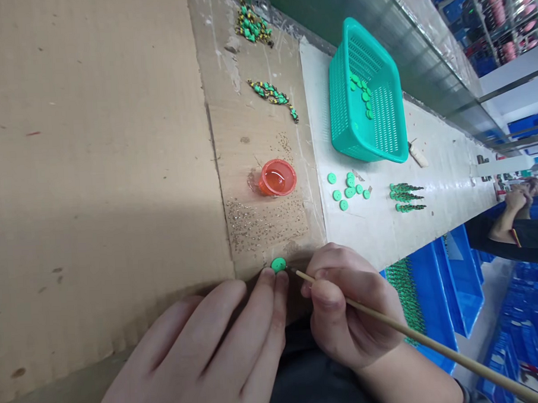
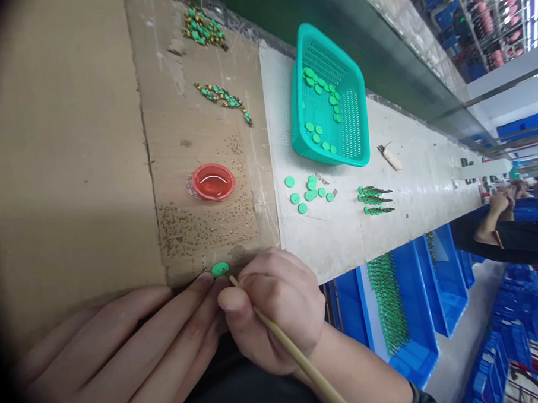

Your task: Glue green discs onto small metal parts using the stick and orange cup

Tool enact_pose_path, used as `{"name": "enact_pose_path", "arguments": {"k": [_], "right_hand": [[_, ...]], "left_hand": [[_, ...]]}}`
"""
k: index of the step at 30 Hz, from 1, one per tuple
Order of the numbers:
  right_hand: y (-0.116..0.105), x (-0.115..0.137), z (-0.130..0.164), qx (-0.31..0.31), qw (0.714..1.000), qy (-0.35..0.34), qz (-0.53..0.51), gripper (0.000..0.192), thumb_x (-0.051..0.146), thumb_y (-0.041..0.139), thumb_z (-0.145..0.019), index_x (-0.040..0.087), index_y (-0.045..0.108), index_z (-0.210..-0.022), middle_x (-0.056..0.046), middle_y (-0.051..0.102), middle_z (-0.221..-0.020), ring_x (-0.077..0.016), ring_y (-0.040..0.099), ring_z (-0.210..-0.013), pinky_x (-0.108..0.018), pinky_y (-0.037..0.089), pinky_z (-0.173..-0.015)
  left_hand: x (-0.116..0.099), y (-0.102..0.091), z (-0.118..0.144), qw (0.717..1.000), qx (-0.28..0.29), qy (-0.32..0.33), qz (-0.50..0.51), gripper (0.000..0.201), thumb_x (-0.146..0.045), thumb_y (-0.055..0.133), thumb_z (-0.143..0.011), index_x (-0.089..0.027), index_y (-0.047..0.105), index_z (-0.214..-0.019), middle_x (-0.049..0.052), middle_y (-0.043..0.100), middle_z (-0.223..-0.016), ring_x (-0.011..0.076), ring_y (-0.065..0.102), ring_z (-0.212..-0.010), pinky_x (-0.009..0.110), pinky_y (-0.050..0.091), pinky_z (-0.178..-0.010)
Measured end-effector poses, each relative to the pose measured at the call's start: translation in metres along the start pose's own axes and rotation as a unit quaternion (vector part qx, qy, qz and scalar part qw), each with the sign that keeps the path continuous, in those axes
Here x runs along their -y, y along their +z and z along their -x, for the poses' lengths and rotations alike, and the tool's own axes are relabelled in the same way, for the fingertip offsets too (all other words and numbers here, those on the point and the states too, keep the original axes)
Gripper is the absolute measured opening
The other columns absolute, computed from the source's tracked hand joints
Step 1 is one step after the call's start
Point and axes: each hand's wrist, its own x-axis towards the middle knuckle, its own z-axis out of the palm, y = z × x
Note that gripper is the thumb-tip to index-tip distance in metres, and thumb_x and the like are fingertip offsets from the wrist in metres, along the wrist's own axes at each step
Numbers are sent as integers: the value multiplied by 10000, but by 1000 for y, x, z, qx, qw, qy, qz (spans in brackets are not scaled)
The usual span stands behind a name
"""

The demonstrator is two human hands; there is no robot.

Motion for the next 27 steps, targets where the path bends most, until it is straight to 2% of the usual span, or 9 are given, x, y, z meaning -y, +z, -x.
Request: {"name": "enact_pose_path", "arguments": {"k": [6,11,14,16,19,20,22,24,27], "right_hand": [[1,-1,0,-3,1000,-5,-1,145,117,565,-1146,193,689,-1158,-9,673,-806,-170,641,-638,-341,578,-534],[3,-2,4,-82,996,10,-15,140,124,606,-1131,207,717,-1144,14,650,-787,-156,655,-612,-326,596,-541],[-4,-5,5,-106,992,38,-52,130,101,656,-1099,200,740,-1107,-2,720,-809,-167,724,-668,-329,643,-589],[-14,-7,4,-65,993,62,-76,192,96,638,-1105,196,758,-1217,-42,815,-928,-185,796,-785,-352,697,-692],[-29,-9,3,93,993,65,-45,395,64,576,-1113,216,725,-1446,-89,870,-1205,-201,838,-1041,-384,725,-894],[-32,-10,3,146,988,43,-15,404,44,587,-1097,221,738,-1427,-92,864,-1237,-213,825,-1114,-392,720,-935],[-35,-13,4,202,979,-11,17,361,52,625,-1083,223,751,-1375,-95,855,-1291,-233,803,-1181,-430,707,-1015],[-33,-18,4,199,979,-33,22,313,75,641,-1076,231,746,-1326,-81,860,-1214,-239,799,-1143,-424,713,-981],[-28,-21,4,171,984,-42,8,181,153,671,-1088,268,746,-1206,-55,850,-1062,-243,803,-1008,-393,717,-837]], "left_hand": [[-2,-1,1,1000,1,1,3,346,-265,692,-1081,-143,789,-1391,110,753,-1504,343,725,-1185,541,555,-900],[0,-2,-5,1000,-6,15,-9,342,-223,688,-1070,-125,785,-1383,103,758,-1488,331,708,-1180,527,536,-890],[3,-3,-10,999,-4,17,-34,303,-202,704,-1058,-158,797,-1343,83,781,-1421,310,700,-1161,506,552,-907],[3,-5,-15,999,9,21,-45,267,-196,691,-1062,-155,803,-1301,87,797,-1370,309,697,-1133,505,549,-907],[-3,-14,-24,999,29,18,-40,258,-200,669,-1075,-138,793,-1293,91,806,-1336,289,687,-1098,480,522,-888],[-5,-17,-26,999,31,11,-35,261,-202,664,-1081,-138,787,-1302,83,808,-1312,267,679,-1071,459,514,-869],[-9,-21,-30,999,38,-5,-18,216,-226,673,-1095,-167,782,-1273,47,809,-1213,219,661,-996,422,497,-822],[-10,-22,-32,998,55,-17,-22,189,-245,658,-1103,-180,764,-1246,40,796,-1141,211,651,-966,408,482,-798],[-13,-24,-31,995,86,-40,-41,203,-267,628,-1110,-197,752,-1254,48,795,-1141,216,653,-972,398,480,-780]]}}
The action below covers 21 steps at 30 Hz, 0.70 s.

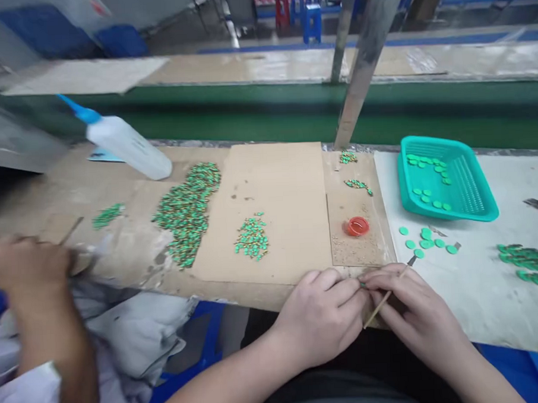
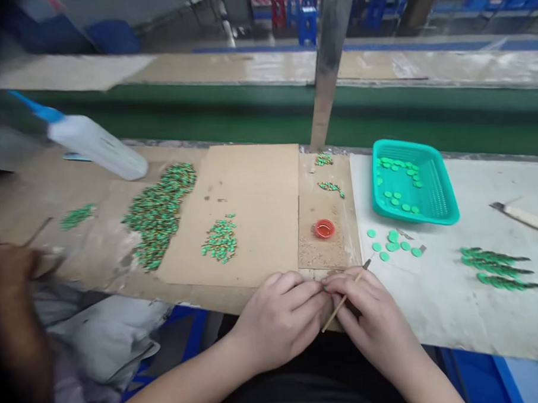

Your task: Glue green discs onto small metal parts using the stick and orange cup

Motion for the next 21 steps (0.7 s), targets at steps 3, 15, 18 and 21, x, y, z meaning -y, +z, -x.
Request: {"name": "enact_pose_path", "arguments": {"k": [3,15,18,21], "right_hand": [[3,0,2,-13,1000,17,-10,117,202,687,-1086,289,745,-1137,-43,829,-997,-249,807,-929,-393,703,-778],[10,1,11,-75,996,38,-41,17,260,713,-1072,271,717,-1059,-80,841,-1048,-284,805,-940,-439,668,-803],[8,3,10,-109,990,46,-78,77,258,715,-1069,271,712,-993,-73,849,-1028,-282,820,-950,-429,663,-815],[6,5,8,-130,982,66,-118,97,261,714,-1061,260,730,-965,-81,855,-991,-284,822,-935,-431,647,-825]], "left_hand": [[-11,-8,6,1000,-5,-5,-3,225,-251,604,-1105,-202,765,-1253,58,811,-1160,215,667,-980,400,514,-790],[181,-154,-15,869,-17,-475,-134,300,-455,729,-1101,-163,757,-1162,73,783,-1127,225,760,-1030,452,654,-983],[213,-169,-36,853,16,-504,-134,415,-524,770,-1078,-165,737,-1285,91,766,-1247,235,761,-1089,448,675,-976],[215,-171,-50,874,34,-470,-122,449,-518,772,-1077,-156,724,-1338,106,751,-1298,250,759,-1117,441,680,-971]]}}
